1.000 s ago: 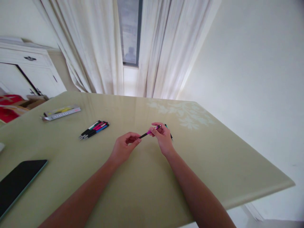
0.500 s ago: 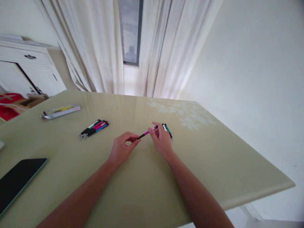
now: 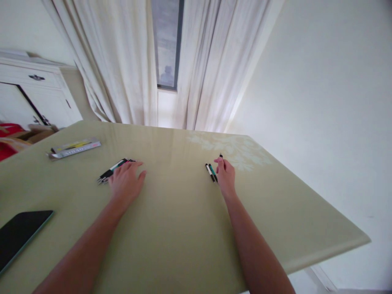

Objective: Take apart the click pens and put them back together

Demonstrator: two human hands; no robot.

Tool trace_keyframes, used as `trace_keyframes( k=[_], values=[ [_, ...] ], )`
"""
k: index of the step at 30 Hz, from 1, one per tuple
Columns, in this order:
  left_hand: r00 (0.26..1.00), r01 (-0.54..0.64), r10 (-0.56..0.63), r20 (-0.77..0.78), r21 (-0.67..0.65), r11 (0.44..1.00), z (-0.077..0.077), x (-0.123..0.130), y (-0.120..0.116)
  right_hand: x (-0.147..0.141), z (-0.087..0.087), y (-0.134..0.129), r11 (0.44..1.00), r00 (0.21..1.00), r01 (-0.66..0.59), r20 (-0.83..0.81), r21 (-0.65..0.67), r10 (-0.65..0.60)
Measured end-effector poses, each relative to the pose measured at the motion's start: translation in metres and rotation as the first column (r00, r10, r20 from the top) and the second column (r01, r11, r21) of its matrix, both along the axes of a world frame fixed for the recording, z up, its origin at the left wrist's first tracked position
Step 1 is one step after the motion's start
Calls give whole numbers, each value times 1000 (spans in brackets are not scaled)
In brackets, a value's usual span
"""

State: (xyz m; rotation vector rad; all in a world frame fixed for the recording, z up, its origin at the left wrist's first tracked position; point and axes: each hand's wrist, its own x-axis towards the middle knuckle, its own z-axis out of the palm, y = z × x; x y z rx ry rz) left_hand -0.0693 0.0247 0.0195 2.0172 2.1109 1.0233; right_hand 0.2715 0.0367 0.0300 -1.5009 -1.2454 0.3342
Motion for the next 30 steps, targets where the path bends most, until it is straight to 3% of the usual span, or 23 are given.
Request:
trace_keyframes(
  k=[2, 4, 9, 12, 16, 18, 21, 24, 27, 30],
  values=[
    [982, -156, 149, -117, -51, 987, -1, -22, 2, 22, -8, 5, 989, 970, 138, 207, -49, -125],
    [966, -210, 196, -168, -74, 975, -2, -35, 2, 37, -20, 10, 980, 936, 182, 319, -82, -147],
    [961, -205, 187, -205, -73, 976, -4, -39, 2, 48, -46, 16, 985, 909, 160, 397, -59, -124],
    [960, -223, 210, -185, -51, 974, -8, -41, 4, 48, -46, 17, 986, 907, 159, 402, -51, -125],
    [974, -188, 184, -134, -17, 982, -6, -42, 8, 35, -32, 15, 991, 905, 126, 414, -35, -101],
    [992, -98, 102, -77, 48, 994, -2, -31, 7, 18, -22, 10, 999, 919, 37, 394, -4, -33],
    [966, 196, -218, 136, 160, 968, 5, 1, 0, -17, -7, -6, 967, 903, -250, 369, 38, 219],
    [837, 437, -473, 274, 185, 880, 7, 39, -14, -51, 1, -24, 852, 733, -523, 489, -39, 473],
    [758, 541, -567, 324, 175, 823, 5, 59, -25, -69, 2, -33, 775, 556, -601, 595, -194, 580],
    [744, 546, -575, 341, 186, 817, 4, 58, -26, -69, -2, -31, 774, 505, -579, 633, -257, 587]
  ],
)
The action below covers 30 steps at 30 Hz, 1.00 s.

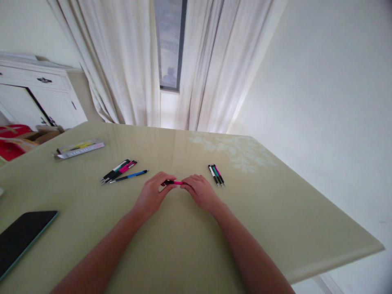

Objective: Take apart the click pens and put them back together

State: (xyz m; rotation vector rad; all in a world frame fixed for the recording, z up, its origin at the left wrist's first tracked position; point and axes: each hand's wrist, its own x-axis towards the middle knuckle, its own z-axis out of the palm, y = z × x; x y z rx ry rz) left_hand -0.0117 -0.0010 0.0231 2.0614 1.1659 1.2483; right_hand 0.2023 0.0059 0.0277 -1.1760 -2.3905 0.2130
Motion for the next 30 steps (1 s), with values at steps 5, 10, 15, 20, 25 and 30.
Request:
trace_keyframes(
  k=[5, 10, 15, 20, 25, 30],
  values=[
    [993, -92, 91, -79, -16, 996, -3, -9, 5, 6, -2, 5, 1000, 1000, 5, 12, 29, -6],
    [985, -148, 138, -107, -91, 985, -4, -8, 5, 3, -2, 2, 996, 999, 30, 42, 88, -33],
    [984, -60, 53, -170, -38, 998, -9, -9, 7, 5, -6, 3, 995, 998, 44, 47, 87, -48],
    [976, -23, 10, -217, -59, 998, -14, -11, 8, 5, -6, 4, 997, 998, 39, 49, 69, -42],
    [965, -21, 8, -261, -46, 999, -14, -12, 8, 3, -4, 3, 998, 998, 41, 55, 51, -43],
    [954, -23, 9, -299, -45, 999, -13, -11, 8, 3, -3, 2, 998, 997, 54, 44, 40, -55]
  ],
)
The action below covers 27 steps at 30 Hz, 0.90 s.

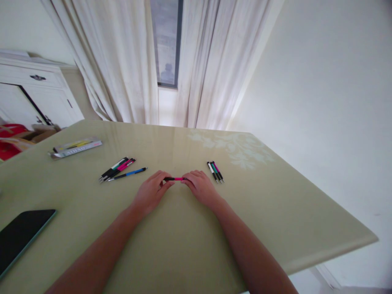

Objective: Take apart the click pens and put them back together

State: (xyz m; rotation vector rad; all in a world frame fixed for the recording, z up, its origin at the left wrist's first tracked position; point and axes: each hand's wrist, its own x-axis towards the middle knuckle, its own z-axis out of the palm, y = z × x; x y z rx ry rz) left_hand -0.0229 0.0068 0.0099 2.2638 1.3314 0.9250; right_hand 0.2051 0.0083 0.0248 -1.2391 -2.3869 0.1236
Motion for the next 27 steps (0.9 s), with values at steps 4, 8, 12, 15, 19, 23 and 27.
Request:
trace_keyframes(
  k=[4, 8, 12, 15, 19, 23, 27],
  values=[
    [1000, 6, -6, 10, 13, 1000, 0, 0, 0, -1, 1, -1, 1000, 1000, -11, 10, 2, 11],
    [999, 4, -5, 43, 13, 1000, 0, 0, 2, -1, 1, -1, 1000, 1000, -10, 22, 5, 10],
    [1000, 21, -21, 5, 40, 999, -1, 0, 2, -1, -1, 0, 1000, 1000, -8, 29, 8, 8],
    [999, 31, -31, -8, 50, 998, -1, 0, 2, -1, -1, 0, 1000, 1000, -7, 21, 9, 7],
    [999, 27, -25, -35, 65, 997, -2, 0, 2, -1, -2, 1, 1000, 1000, -13, 15, 26, 12],
    [996, 38, -34, -81, 57, 998, -1, 0, 2, -2, -3, 1, 999, 999, -24, 31, 34, 23],
    [997, 25, -21, -70, 57, 998, 2, 1, 1, -2, -3, 1, 999, 999, -27, 31, 35, 26]
  ],
)
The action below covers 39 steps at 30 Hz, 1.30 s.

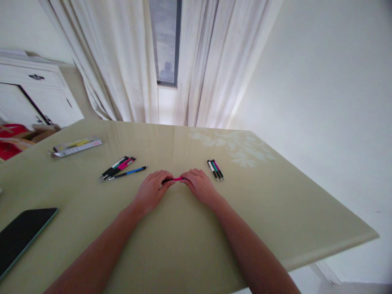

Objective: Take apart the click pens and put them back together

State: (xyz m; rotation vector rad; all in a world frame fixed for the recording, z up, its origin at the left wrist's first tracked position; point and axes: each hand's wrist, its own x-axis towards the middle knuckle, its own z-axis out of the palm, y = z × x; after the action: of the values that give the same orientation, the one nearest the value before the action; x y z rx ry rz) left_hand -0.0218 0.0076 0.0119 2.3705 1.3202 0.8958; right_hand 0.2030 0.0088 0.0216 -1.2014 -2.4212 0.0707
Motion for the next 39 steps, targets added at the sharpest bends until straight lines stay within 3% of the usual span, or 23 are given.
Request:
trace_keyframes(
  k=[3, 6, 10, 19, 22, 26, 28, 34, 39],
  values=[
    [998, -22, 21, -67, -26, 999, 0, 0, 0, 0, 0, 0, 1000, 1000, 2, -4, -7, -2],
    [1000, -9, 8, -7, -78, 997, -3, -1, 1, 1, 0, 0, 1000, 1000, 11, -11, -13, -11],
    [999, 26, -26, -23, -12, 1000, -9, -2, 5, 2, -2, 2, 999, 999, 30, -18, -27, -31],
    [965, -247, 249, 82, -34, 968, -12, -9, 11, 6, -3, 5, 975, 975, 216, -33, -58, -218],
    [968, -225, 229, 106, -51, 973, -10, -6, 8, 7, -7, 7, 961, 963, 268, -23, -65, -270],
    [994, -106, 106, 13, -4, 994, -7, 0, 2, 9, -12, 7, 949, 950, 301, -54, -93, -307],
    [999, -43, 44, -18, 11, 999, -4, 3, -1, 7, -10, 6, 960, 955, 260, -119, -103, -272],
    [999, -4, 6, 51, -47, 999, 3, 9, -8, -3, 4, -2, 989, 939, -48, -344, -138, -3],
    [990, -47, 55, 127, -70, 996, 2, 6, -5, -1, 7, 0, 990, 901, 32, -424, -138, -88]
  ],
)
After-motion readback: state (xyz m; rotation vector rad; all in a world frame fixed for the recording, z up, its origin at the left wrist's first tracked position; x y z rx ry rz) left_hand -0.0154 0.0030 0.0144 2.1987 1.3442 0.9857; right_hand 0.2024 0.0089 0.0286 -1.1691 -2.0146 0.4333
